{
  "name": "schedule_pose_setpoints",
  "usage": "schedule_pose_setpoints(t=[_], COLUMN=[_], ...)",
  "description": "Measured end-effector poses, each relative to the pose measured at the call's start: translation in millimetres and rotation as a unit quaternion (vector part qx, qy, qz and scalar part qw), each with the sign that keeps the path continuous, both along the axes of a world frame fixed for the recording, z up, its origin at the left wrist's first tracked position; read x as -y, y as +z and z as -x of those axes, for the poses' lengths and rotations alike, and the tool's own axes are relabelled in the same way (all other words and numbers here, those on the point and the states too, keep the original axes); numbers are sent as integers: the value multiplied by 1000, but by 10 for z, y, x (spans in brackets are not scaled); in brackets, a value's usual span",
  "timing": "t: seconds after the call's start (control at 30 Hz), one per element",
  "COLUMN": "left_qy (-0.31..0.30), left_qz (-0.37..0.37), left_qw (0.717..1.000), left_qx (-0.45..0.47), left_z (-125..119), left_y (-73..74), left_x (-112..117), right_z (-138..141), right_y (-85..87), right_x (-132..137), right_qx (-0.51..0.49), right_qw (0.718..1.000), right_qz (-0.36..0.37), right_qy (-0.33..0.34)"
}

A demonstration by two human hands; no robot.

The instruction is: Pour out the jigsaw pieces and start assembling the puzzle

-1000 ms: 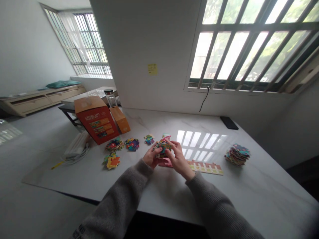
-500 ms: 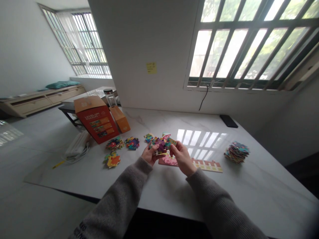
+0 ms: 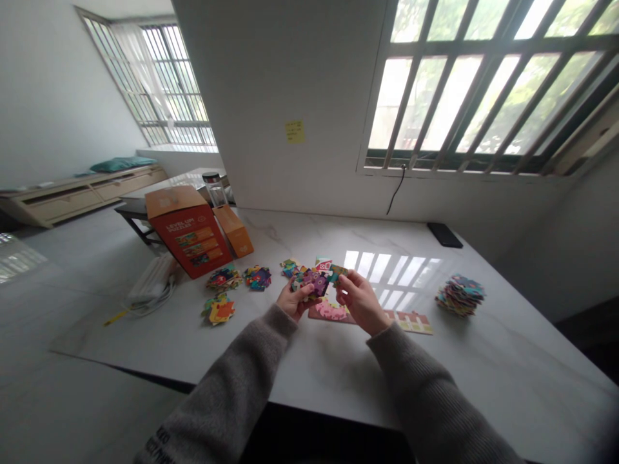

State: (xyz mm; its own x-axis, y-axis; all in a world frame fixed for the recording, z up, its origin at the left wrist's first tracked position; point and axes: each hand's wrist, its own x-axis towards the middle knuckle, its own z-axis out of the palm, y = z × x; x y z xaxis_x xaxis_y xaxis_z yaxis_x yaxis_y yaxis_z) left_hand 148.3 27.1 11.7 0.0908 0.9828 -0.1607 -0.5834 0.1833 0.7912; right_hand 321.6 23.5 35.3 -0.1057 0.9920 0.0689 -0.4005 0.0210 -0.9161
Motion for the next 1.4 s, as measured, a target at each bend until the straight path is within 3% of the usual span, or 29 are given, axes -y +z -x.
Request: schedule_pose_setpoints(t=[0.27,0.37,0.53,0.67,0.83,1.0,1.17,1.3,1.4], left_qy=[-19,-7,7,-11,-28,-17,-21,36,156], left_qz=[-10,-17,-7,2,-17,-10,-14,-28,-48], left_qw=[999,999,1000,999,999,1000,1000,999,987], left_qx=[35,28,-20,-46,2,8,1,-2,9], left_z=[15,33,48,39,36,69,52,86,244], left_y=[31,32,30,23,14,24,8,51,126], left_x=[18,8,7,16,4,-15,-12,-35,-104], right_z=[128,97,107,142,81,-3,15,-30,-50], right_y=[-22,-30,-48,-44,-23,28,21,-55,-118], right_x=[98,67,70,103,68,16,41,-30,-216], right_qx=[94,53,1,62,111,18,-57,-2,142], right_qw=[995,997,999,997,993,998,996,999,988], right_qz=[35,49,36,21,26,46,69,32,-33], right_qy=[6,-26,10,28,-5,-45,14,-3,-54])
